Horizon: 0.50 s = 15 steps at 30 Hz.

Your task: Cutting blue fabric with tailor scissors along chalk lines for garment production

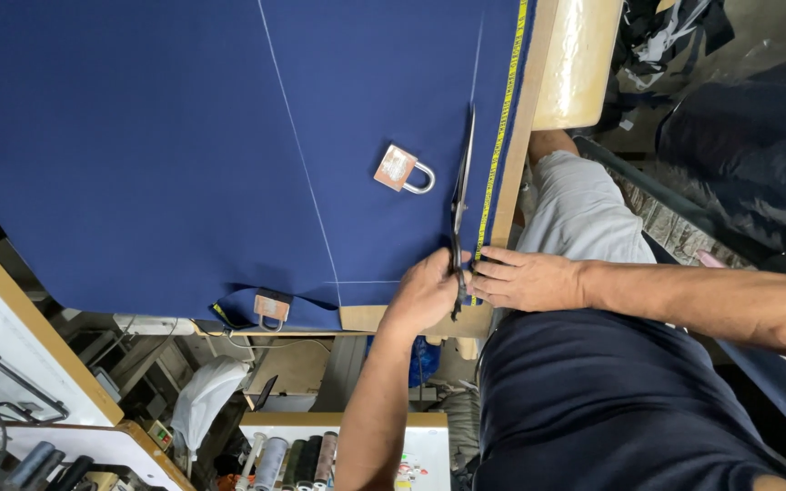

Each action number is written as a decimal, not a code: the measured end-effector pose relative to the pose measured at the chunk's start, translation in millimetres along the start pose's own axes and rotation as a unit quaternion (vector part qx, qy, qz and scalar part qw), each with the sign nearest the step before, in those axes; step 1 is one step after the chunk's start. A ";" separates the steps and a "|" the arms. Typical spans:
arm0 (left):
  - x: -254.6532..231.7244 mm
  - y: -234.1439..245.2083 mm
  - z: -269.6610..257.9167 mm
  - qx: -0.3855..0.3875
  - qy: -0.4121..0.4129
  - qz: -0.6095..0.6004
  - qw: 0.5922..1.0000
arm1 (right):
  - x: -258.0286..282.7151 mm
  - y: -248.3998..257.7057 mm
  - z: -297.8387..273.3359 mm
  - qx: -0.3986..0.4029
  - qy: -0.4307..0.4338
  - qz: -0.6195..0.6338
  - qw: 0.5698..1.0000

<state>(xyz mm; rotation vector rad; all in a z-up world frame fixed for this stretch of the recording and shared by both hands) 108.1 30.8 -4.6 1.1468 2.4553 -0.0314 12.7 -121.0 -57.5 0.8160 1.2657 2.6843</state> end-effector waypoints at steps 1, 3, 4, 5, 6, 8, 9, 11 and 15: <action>-0.8 1.1 5.2 -0.002 -0.006 -0.004 1.000 | 0.3 -0.1 -1.0 0.005 0.002 0.004 1.000; -4.5 3.9 9.6 -0.004 -0.012 -0.009 1.000 | 0.6 -0.1 -0.8 0.010 0.004 0.009 1.000; -8.7 5.8 9.7 -0.003 -0.022 0.003 1.000 | -0.3 0.3 0.4 0.008 0.004 0.005 1.000; -13.1 7.7 9.9 -0.003 -0.032 0.016 0.999 | -1.3 0.8 1.5 0.007 0.005 0.002 1.000; -13.8 7.5 9.0 -0.003 -0.033 0.016 0.999 | -1.5 -1.0 -0.2 0.007 0.004 0.001 1.000; -14.3 8.3 6.9 -0.018 -0.030 0.009 0.999 | -0.5 -4.0 -4.0 0.004 0.004 0.009 1.000; -9.6 5.9 9.8 -0.018 -0.030 0.008 0.999 | -0.6 -3.4 -3.3 0.005 0.004 0.009 1.000; -1.5 3.0 16.6 -0.023 -0.034 -0.002 0.999 | -2.4 -2.0 -1.6 0.004 0.004 0.010 1.000; -6.7 2.9 10.8 -0.030 -0.047 -0.001 0.998 | -12.5 9.9 5.5 -0.002 0.015 0.012 1.000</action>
Point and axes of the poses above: each hand's wrist, its own z-axis towards the middle knuckle, its own y-axis out of the back of the hand, x = y × z, the point moved 5 cm from there along z, towards the middle knuckle, and after that the axes turned 8 degrees about -x, right-handed, at the moved point
